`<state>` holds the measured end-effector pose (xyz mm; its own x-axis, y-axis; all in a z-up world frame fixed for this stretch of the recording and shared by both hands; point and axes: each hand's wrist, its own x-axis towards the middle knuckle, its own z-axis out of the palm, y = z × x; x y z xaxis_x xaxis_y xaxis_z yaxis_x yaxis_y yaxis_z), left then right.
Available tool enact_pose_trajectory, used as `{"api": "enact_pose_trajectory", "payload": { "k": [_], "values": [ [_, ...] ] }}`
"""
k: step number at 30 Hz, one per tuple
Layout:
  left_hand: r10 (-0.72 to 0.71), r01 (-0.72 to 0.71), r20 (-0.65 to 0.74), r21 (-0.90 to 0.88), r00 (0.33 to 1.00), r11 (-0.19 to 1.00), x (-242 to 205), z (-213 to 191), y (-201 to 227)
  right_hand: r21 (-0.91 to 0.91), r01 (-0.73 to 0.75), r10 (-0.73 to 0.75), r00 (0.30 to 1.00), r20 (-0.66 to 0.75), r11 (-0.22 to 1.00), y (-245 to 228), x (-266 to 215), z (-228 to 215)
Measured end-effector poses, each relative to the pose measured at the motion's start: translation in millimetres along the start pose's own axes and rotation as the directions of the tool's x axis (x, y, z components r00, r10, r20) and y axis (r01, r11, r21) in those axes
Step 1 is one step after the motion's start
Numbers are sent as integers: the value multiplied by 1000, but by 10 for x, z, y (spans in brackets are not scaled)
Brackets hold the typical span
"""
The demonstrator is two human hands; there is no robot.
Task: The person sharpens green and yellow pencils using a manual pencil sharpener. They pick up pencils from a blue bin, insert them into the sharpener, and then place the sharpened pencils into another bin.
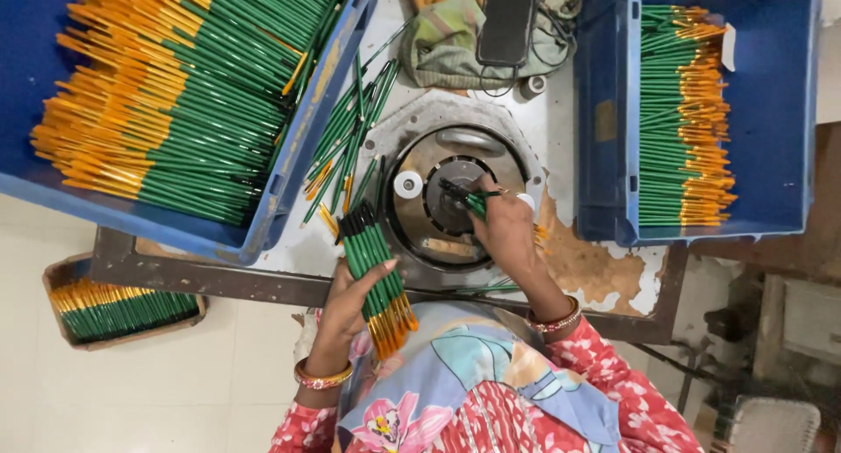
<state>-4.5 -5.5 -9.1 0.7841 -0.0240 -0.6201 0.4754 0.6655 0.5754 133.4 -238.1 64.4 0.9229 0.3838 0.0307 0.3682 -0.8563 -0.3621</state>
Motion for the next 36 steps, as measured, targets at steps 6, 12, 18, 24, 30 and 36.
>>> {"api": "enact_pose_trajectory", "payload": {
  "k": [6,12,18,24,30,36],
  "values": [
    [18,-17,41,-34,999,999,-119,83,182,269,213,-142,955,-261,939,-339,-208,-550],
    [29,-25,-46,82,999,996,-110,95,107,-18,-240,208,874,-440,971,605,-149,-1561],
    [76,-76,28,8,997,997,-230,58,139,-259,-160,142,986,-87,953,2964,-170,-1021],
    [15,-16,-18,-23,1000,1000,-152,-54,40,-125,-215,163,929,-332,968,1375,-521,-1234],
    [54,-58,-55,-82,997,995,-94,117,105,327,-68,-73,914,399,943,649,-1059,-450],
    [32,-32,-59,10,998,999,-84,67,54,268,-124,-21,877,480,955,508,-1143,-225]
  ]
}}
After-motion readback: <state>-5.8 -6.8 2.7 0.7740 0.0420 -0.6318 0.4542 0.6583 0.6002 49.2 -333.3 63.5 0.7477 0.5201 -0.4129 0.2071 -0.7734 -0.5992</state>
